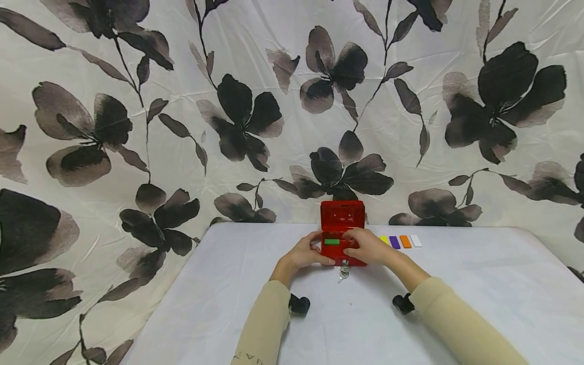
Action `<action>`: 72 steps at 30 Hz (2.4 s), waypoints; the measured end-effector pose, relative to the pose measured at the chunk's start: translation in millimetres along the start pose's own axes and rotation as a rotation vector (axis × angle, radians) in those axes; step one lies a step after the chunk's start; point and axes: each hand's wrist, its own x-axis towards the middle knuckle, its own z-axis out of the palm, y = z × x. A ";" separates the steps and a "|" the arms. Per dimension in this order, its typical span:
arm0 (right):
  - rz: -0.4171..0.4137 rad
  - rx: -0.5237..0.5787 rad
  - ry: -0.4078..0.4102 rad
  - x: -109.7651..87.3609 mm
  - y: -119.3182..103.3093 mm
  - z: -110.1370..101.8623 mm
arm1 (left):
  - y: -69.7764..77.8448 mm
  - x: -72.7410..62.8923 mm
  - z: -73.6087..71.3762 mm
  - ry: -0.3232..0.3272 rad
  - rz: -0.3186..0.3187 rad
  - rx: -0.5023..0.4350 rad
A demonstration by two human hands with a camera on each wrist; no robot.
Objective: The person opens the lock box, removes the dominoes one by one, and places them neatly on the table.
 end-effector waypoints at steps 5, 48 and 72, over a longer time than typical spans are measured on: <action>0.020 -0.007 -0.010 6.5 -0.9 4.1 | -0.6 0.2 0.6 -0.004 0.009 -0.004; 0.055 0.052 -0.109 34.1 -8.5 13.0 | 2.6 -2.1 -2.2 -0.012 0.026 -0.017; 0.124 0.059 -0.102 40.3 -12.1 22.4 | 0.3 -2.2 -0.5 -0.018 0.037 -0.009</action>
